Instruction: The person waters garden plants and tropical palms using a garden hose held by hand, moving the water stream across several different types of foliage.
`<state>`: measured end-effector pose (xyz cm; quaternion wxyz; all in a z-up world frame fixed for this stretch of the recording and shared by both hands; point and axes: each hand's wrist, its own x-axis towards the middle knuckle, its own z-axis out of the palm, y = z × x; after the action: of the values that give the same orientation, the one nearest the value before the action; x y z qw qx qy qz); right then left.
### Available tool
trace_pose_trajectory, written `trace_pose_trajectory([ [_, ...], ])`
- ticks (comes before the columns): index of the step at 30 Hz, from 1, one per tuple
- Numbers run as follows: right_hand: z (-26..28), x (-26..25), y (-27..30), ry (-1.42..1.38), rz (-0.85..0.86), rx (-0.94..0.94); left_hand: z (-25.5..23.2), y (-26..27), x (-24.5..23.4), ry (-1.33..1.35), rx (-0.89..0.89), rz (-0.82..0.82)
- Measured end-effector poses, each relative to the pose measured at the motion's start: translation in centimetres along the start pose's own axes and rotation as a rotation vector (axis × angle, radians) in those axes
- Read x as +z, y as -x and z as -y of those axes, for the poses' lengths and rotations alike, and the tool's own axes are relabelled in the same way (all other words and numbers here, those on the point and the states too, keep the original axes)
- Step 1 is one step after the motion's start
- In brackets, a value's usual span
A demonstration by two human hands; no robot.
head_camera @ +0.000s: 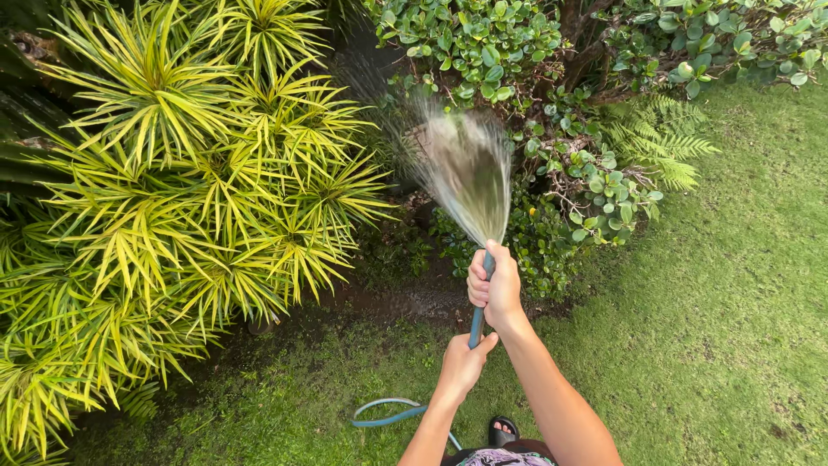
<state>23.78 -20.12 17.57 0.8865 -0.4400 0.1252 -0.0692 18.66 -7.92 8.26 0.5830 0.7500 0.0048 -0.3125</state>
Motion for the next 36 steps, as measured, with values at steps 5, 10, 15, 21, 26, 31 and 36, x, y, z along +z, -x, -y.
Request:
trace_pose_trajectory([
  [5,1.9,1.5,2.0,-0.014,0.054,-0.111,-1.3,0.3,0.1,-0.003,0.101,-0.006],
  [10,2.9,1.8,3.5,-0.028,0.104,-0.205,-2.6,1.0,-0.1,-0.038,0.183,-0.012],
  [15,2.6,1.7,4.3,-0.006,0.12,-0.243,-2.3,1.1,-0.1,-0.042,0.173,-0.005],
  [21,1.1,0.9,3.4,0.019,0.072,-0.161,0.5,0.3,0.3,0.019,0.148,0.02],
  [26,-0.3,-1.2,1.8,-0.089,0.029,0.022,2.0,0.4,0.3,0.031,0.046,0.056],
  [31,-1.5,-2.7,1.3,-0.16,-0.001,0.131,2.8,1.1,0.1,0.014,-0.033,0.099],
  [36,-1.6,-1.8,1.8,-0.112,-0.002,0.113,3.3,1.1,0.1,0.053,-0.042,0.109],
])
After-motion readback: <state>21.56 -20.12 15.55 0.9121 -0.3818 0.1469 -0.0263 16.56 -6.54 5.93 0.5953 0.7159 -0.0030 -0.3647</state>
